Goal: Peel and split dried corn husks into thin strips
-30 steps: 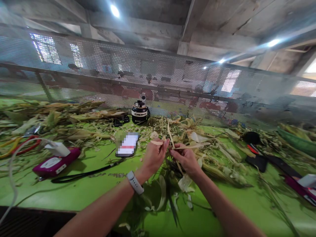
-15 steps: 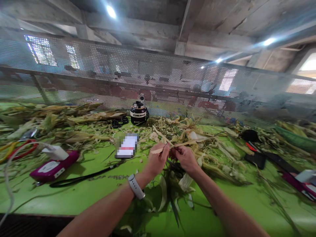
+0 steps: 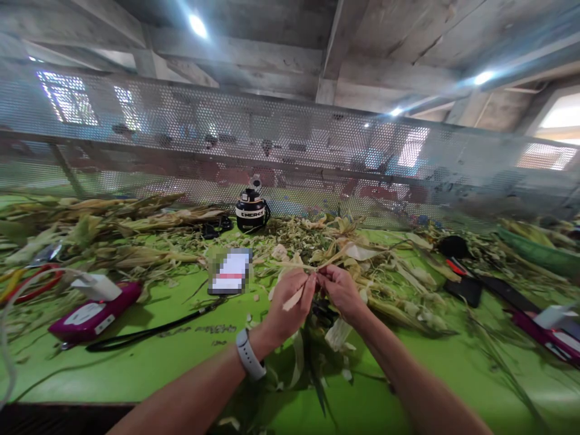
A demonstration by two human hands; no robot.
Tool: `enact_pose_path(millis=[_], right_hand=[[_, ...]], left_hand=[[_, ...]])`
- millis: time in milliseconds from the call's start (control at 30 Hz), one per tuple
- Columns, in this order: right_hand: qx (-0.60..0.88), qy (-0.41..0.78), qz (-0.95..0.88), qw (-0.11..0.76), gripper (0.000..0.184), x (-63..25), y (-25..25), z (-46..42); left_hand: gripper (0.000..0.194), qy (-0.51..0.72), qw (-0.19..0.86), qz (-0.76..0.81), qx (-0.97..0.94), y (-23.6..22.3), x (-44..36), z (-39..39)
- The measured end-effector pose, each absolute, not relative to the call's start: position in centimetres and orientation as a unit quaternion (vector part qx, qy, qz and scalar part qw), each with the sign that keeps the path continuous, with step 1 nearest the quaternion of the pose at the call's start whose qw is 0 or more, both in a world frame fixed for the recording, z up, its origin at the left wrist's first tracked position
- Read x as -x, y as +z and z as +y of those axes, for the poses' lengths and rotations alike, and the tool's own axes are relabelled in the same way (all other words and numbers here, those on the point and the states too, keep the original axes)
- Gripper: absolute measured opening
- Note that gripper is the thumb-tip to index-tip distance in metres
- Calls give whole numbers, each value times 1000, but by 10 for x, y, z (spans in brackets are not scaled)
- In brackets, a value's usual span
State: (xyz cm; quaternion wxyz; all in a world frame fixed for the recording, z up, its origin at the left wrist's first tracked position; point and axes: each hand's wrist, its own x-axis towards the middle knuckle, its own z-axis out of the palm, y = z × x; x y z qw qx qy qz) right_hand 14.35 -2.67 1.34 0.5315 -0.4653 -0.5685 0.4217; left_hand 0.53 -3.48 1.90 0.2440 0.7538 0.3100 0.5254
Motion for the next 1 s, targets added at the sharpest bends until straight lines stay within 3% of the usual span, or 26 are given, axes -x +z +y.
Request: enact_pose_path(millis=[267, 333, 400, 500, 600, 800, 867, 1000], right_hand=[[459, 420, -604, 497, 23, -156, 22, -24], [454, 433, -619, 474, 24, -162, 26, -24], [447, 448, -630, 450, 24, -167, 29, -25], [424, 491, -641, 411, 27, -169, 29, -26], [404, 522, -638, 396, 32, -168, 26, -26], [394, 511, -644, 411, 22, -167, 37, -32], [417, 475, -646, 427, 16, -165, 40, -34], [457, 338, -662, 489, 22, -158, 34, -31]], left_hand=[[28, 451, 134, 256, -844, 17, 4, -23], [6, 428, 90, 270, -858, 22, 14, -12], [12, 455, 86, 299, -834, 28, 23, -1], [12, 493, 193, 339, -778, 31, 29, 6], [20, 421, 318, 330, -783, 28, 23, 4], [29, 347, 519, 287, -727, 25, 13, -5], [30, 321, 594, 286, -680, 28, 13, -7], [25, 274, 693, 285, -604, 29, 12, -13]])
